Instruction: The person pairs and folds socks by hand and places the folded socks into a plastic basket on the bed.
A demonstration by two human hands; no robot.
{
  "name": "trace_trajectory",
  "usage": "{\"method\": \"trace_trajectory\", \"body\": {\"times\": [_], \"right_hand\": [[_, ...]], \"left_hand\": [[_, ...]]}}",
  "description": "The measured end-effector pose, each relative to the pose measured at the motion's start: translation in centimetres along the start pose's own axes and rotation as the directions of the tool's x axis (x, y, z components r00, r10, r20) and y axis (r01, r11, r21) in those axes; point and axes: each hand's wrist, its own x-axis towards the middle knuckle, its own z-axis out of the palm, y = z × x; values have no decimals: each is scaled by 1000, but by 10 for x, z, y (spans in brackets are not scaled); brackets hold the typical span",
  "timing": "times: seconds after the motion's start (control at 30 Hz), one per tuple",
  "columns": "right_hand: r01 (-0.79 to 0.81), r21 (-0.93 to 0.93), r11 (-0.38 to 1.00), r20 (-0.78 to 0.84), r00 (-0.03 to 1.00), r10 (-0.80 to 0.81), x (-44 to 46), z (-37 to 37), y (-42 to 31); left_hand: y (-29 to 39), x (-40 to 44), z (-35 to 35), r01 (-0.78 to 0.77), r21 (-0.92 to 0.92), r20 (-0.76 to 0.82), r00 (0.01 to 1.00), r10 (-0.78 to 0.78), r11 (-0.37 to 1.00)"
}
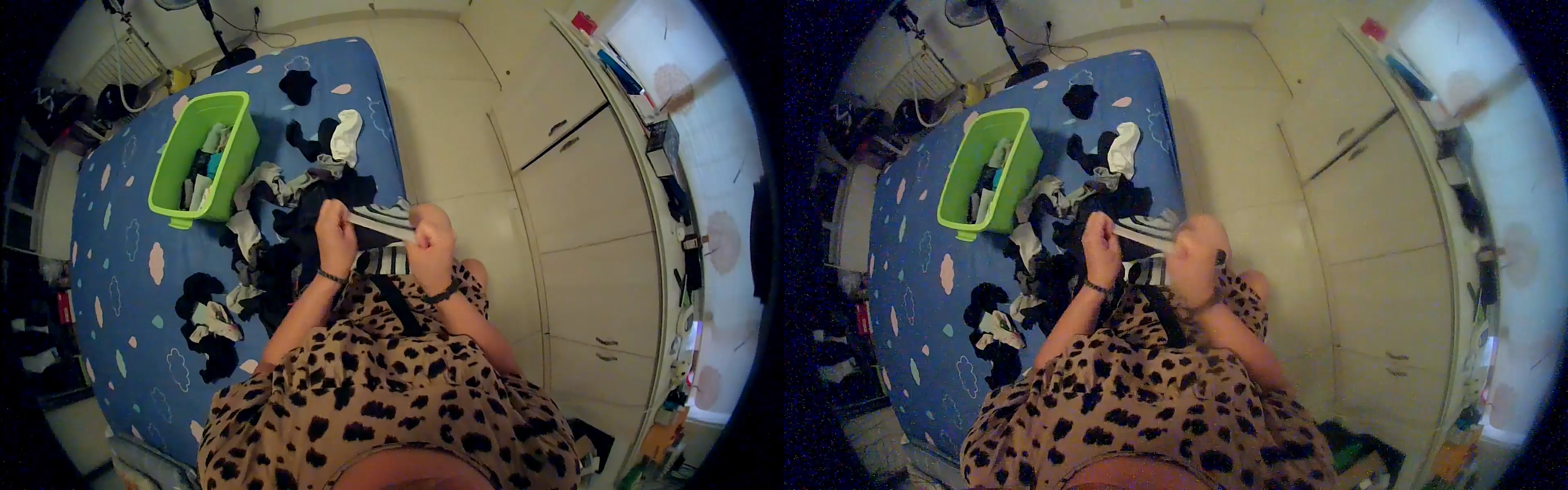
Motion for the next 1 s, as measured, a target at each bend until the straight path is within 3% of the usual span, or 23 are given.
{"method": "trace_trajectory", "body": {"times": [0.07, 0.1, 0.13, 0.17, 0.2, 0.27, 0.3, 0.37, 0.4, 0.43, 0.5, 0.53, 0.6, 0.63, 0.67, 0.7, 0.73, 0.77, 0.8, 0.83, 0.9, 0.93, 1.0], "right_hand": [[152, -82, 985, 80, 986, -146, -9, 8, -7], [166, -64, 984, 80, 984, -161, -9, 8, -14], [164, -66, 984, 80, 984, -159, -10, 9, -6], [-8, 15, 1000, 86, 996, 7, -13, 11, 7], [-176, 97, 980, 103, 981, 166, -13, 12, 14], [-256, 148, 955, 84, 966, 245, -6, 9, 16], [-341, 194, 920, 74, 940, 333, -6, 7, 16], [-313, 146, 938, 52, 950, 309, -7, 4, 17], [-282, 103, 954, 42, 959, 279, -9, 4, 16], [-286, 102, 953, 51, 958, 283, -12, 6, 19], [-310, 155, 938, 68, 950, 303, -11, 11, 22], [-306, 158, 939, 73, 952, 298, -11, 12, 18], [-281, 252, 926, 85, 960, 268, -14, 8, 3], [-280, 252, 926, 82, 960, 267, -14, 6, -3], [51, 86, 995, 119, 991, -61, -16, 5, -8], [389, -63, 919, 207, 906, -370, -18, 3, -15], [391, 10, 920, 306, 875, -375, -20, 3, -31], [407, 24, 913, 375, 843, -386, -20, 0, -40], [413, 42, 910, 445, 808, -388, -24, -2, -45], [410, 45, 911, 444, 809, -385, -29, -6, -41], [-41, 80, 996, 352, 936, 11, -30, -17, -24], [-282, 129, 951, 328, 917, 227, -29, -26, -16], [-460, 296, 837, 302, 876, 376, -20, -30, 7]], "left_hand": [[-6, 8, 5, 288, -251, -47, 950, -308, 924], [-2, 10, 5, 285, -256, -46, 951, -307, 924], [5, 10, 3, 588, -602, 237, 778, -582, 541], [10, 6, 1, 726, -686, 585, 522, -621, -36], [12, 2, -1, 821, -549, 722, 371, -584, -157], [31, -3, -17, 843, -456, 868, 351, -351, -284], [41, -2, -22, 846, -450, 872, 348, -345, -284], [53, -5, -29, 834, -536, 844, 525, -111, -131], [47, -12, -29, 834, -535, 845, 523, -116, -138], [40, -14, -32, 846, -529, 842, 533, -81, 70], [47, -15, -33, 820, -508, 821, 554, -140, 264], [41, -15, -30, 816, -512, 817, 559, -142, 267], [11, -22, -11, 726, -389, 601, 667, -441, 568], [-8, -19, -2, 543, -339, 423, 818, -391, 769], [-26, -13, 3, 336, -229, 245, 928, -280, 913], [-35, -9, 5, 324, -266, 203, 940, -276, 908], [-18, 2, 1, 315, -272, 205, 942, -265, 909], [1, 10, -5, 484, -571, 361, 874, -326, 663], [18, 14, -14, 612, -734, 528, 787, -320, 295], [21, 17, -23, 663, -712, 633, 748, -199, 232], [22, 22, -31, 691, -691, 675, 722, -151, 211], [23, 23, -34, 724, -664, 721, 686, -99, 186], [29, 22, -39, 719, -676, 718, 692, -75, 164]]}}
